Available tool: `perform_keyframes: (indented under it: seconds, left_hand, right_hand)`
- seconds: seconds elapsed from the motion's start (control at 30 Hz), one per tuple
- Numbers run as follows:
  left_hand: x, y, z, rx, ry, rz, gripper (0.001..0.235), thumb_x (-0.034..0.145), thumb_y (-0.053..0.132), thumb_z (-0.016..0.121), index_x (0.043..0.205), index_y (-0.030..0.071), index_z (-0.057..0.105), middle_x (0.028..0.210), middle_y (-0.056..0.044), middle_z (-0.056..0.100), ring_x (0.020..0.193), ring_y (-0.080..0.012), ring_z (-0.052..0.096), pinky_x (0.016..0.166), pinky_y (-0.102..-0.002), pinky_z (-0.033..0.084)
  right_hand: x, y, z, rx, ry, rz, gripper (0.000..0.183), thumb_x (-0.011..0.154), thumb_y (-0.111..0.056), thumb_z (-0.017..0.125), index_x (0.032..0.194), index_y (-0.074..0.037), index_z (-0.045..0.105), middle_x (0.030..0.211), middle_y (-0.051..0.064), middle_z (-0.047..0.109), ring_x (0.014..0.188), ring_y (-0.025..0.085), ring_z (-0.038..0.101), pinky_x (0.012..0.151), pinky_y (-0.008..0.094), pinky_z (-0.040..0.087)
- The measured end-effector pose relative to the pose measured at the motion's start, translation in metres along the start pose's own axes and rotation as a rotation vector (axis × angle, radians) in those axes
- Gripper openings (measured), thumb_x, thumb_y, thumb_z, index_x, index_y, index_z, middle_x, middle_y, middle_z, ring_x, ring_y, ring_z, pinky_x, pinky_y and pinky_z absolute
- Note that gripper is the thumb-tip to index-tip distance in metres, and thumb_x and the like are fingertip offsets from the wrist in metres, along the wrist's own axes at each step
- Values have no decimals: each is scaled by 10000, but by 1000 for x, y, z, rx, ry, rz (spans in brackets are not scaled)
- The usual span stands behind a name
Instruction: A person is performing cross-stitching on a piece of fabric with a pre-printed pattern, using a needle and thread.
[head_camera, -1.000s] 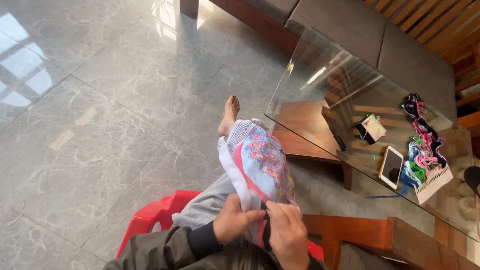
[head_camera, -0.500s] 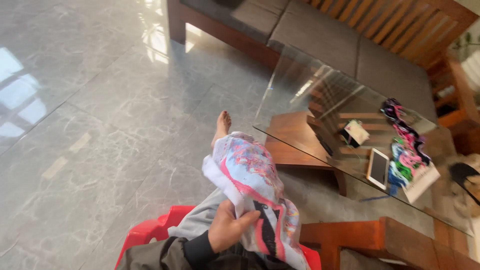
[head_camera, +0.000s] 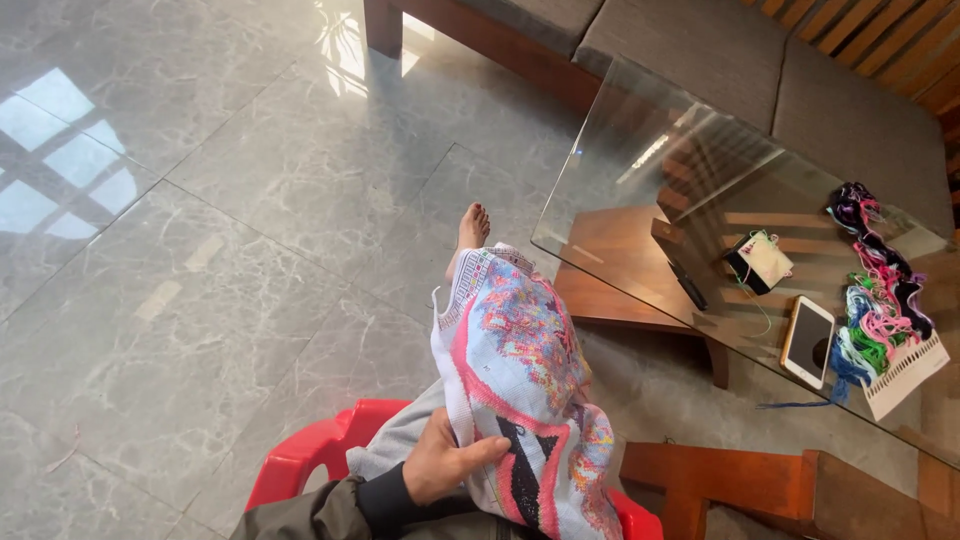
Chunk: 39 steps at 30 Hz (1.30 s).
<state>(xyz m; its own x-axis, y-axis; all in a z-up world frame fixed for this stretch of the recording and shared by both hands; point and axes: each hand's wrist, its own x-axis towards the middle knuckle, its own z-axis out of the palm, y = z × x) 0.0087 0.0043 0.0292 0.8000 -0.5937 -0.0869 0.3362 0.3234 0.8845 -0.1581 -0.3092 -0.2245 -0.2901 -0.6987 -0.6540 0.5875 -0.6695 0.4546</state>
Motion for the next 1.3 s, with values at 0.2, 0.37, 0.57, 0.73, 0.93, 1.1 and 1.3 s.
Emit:
perform_keyframes:
  seconds: [0.2, 0.37, 0.57, 0.73, 0.93, 1.1, 1.3]
  left_hand:
    - [-1, -2, -1, -147, 6, -48, 294, 829, 96, 820, 1099, -4, 763, 1025, -102, 809, 921, -190, 750, 823, -374, 649]
    - [-2, 2, 2, -248, -13, -61, 352, 819, 82, 820, 1147, -13, 737, 1075, -149, 802, 970, -257, 772, 864, -411, 658]
    - [-1, 10, 6, -417, 76, -258, 584, 721, 32, 844, 1274, -21, 665, 1171, -200, 777, 1051, -331, 755, 952, -484, 634]
    - [-1, 3, 3, -454, 111, -323, 560, 703, -16, 839, 1241, -34, 685, 1136, -210, 785, 1007, -327, 759, 925, -473, 639]
    - [3, 0, 2, -521, 147, -417, 599, 673, -81, 804, 1256, -35, 675, 1127, -220, 779, 990, -337, 748, 922, -477, 627]
    - [4, 2, 1, -640, 145, -503, 723, 624, -125, 783, 1322, -24, 624, 1160, -248, 748, 1038, -381, 719, 936, -516, 606]
    - [4, 11, 5, -621, 110, -410, 767, 652, -18, 827, 1380, -9, 586, 1220, -213, 740, 1075, -339, 716, 961, -480, 596]
  right_hand:
    - [185, -58, -41, -138, -42, 174, 873, 534, -269, 898, 1318, -68, 570, 1292, 179, 625, 1164, 337, 624, 1138, 497, 469]
    - [194, -57, -46, -83, -243, 173, 758, 613, -265, 898, 1276, -95, 572, 1233, 145, 645, 1096, 287, 652, 1131, 457, 498]
    - [215, -22, -83, 75, -858, -447, 594, 810, -246, 914, 1294, -156, 581, 1264, 100, 659, 1136, 277, 658, 1076, 495, 472]
    - [173, -42, -48, 65, -278, -39, 779, 614, -275, 898, 1311, -151, 572, 1285, 98, 637, 1148, 273, 631, 1135, 486, 461]
    - [158, -36, -46, 64, -144, -54, 886, 560, -301, 874, 1362, -140, 533, 1318, 125, 595, 1189, 297, 592, 1144, 506, 444]
    - [103, -25, -31, -27, -89, -92, 962, 561, -217, 843, 1442, -129, 466, 1399, 152, 546, 1290, 344, 533, 1157, 530, 409]
    - [110, -34, -27, -196, 13, 33, 816, 621, -168, 855, 1363, -76, 528, 1329, 190, 596, 1212, 370, 589, 1128, 557, 439]
